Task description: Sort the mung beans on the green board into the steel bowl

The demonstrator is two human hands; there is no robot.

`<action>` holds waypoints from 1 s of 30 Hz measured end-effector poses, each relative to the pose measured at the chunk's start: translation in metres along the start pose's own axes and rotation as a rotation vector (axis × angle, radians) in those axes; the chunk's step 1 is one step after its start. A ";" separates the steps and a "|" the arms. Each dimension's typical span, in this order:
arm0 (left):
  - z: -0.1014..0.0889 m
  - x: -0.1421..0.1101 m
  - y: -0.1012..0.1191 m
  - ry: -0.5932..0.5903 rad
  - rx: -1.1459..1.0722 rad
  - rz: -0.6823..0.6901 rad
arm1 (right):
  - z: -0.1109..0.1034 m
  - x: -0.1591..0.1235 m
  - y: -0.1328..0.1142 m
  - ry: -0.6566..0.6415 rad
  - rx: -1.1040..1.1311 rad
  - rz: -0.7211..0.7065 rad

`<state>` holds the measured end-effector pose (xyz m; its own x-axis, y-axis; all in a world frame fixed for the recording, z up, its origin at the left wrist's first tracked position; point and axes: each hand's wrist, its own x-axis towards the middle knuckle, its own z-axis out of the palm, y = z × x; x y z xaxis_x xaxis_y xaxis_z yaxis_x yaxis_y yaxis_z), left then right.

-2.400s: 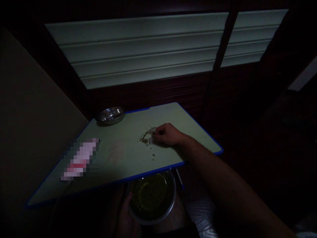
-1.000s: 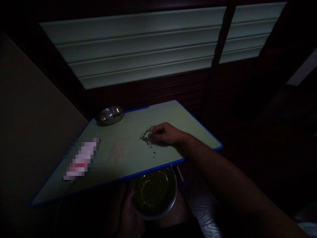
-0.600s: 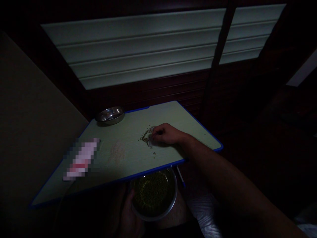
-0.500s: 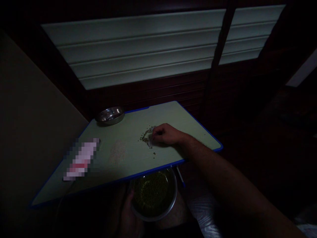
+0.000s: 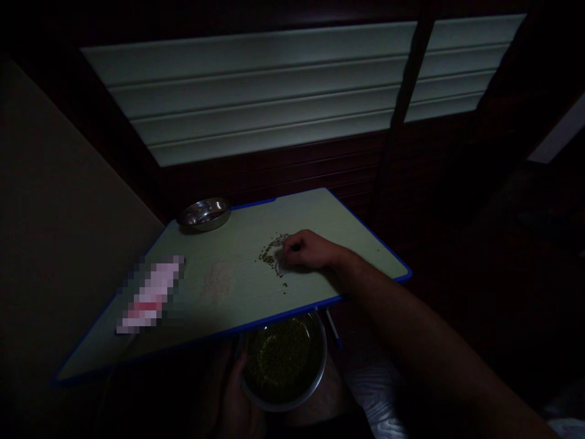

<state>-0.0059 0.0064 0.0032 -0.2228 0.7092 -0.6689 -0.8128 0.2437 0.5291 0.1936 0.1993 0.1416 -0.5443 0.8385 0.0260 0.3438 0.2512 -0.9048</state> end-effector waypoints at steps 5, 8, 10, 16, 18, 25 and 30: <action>0.001 0.001 0.000 0.033 -0.010 -0.047 | -0.002 -0.001 -0.001 -0.006 0.000 0.009; -0.001 0.001 -0.001 -0.007 -0.008 -0.027 | -0.001 0.000 0.001 0.024 0.003 -0.019; -0.003 0.002 -0.001 -0.013 -0.011 -0.025 | -0.001 0.001 0.002 0.026 0.000 -0.039; -0.008 0.005 -0.003 -0.015 -0.006 -0.087 | 0.000 0.003 0.005 0.026 -0.025 -0.047; -0.006 0.005 -0.003 0.007 -0.014 -0.077 | 0.000 0.002 0.005 0.035 -0.033 -0.032; -0.004 0.006 -0.003 0.010 -0.042 -0.055 | -0.001 0.000 0.002 -0.005 -0.020 0.002; -0.004 0.004 -0.002 0.023 -0.021 -0.072 | 0.000 0.000 0.002 -0.031 -0.010 -0.033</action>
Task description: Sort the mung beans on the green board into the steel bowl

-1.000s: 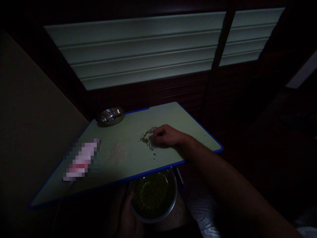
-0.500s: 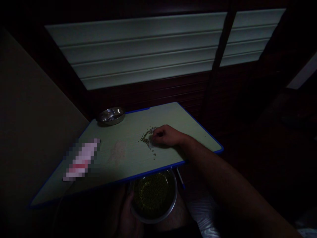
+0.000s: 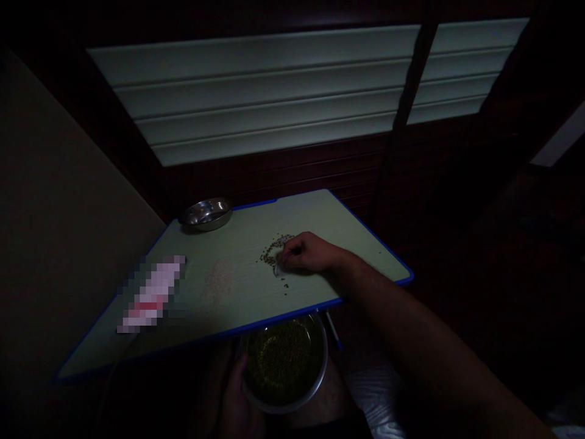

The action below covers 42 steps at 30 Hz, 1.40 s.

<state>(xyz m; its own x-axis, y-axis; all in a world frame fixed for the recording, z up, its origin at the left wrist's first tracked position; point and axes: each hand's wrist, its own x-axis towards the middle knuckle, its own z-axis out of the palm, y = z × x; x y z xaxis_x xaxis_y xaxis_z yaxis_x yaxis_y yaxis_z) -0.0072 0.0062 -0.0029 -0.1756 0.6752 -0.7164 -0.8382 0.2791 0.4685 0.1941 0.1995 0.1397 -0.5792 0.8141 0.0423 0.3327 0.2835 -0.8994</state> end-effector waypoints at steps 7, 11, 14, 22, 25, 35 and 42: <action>0.004 -0.005 0.002 -0.014 -0.016 0.021 | 0.001 0.001 0.000 0.055 0.017 -0.025; -0.001 -0.001 0.000 -0.027 -0.031 -0.028 | 0.001 0.002 -0.001 0.082 0.005 -0.004; -0.002 0.001 0.000 -0.011 -0.016 -0.018 | 0.001 0.001 -0.002 0.074 -0.015 0.038; 0.007 -0.007 0.001 -0.010 0.006 0.126 | 0.002 0.003 0.001 0.140 -0.065 0.014; 0.006 -0.007 0.000 -0.029 0.025 0.195 | 0.004 0.005 0.002 0.130 -0.048 -0.019; 0.008 -0.007 0.002 0.000 -0.043 0.040 | -0.001 0.001 0.000 0.031 0.005 0.013; 0.005 -0.005 -0.001 -0.020 0.017 0.035 | 0.000 0.000 0.000 0.005 -0.023 0.015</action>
<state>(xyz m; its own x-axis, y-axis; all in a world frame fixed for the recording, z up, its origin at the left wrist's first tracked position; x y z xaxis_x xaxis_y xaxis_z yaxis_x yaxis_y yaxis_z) -0.0030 0.0063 0.0030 -0.1940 0.6984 -0.6889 -0.8229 0.2664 0.5018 0.1945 0.1996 0.1396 -0.5700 0.8211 0.0311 0.3588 0.2828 -0.8895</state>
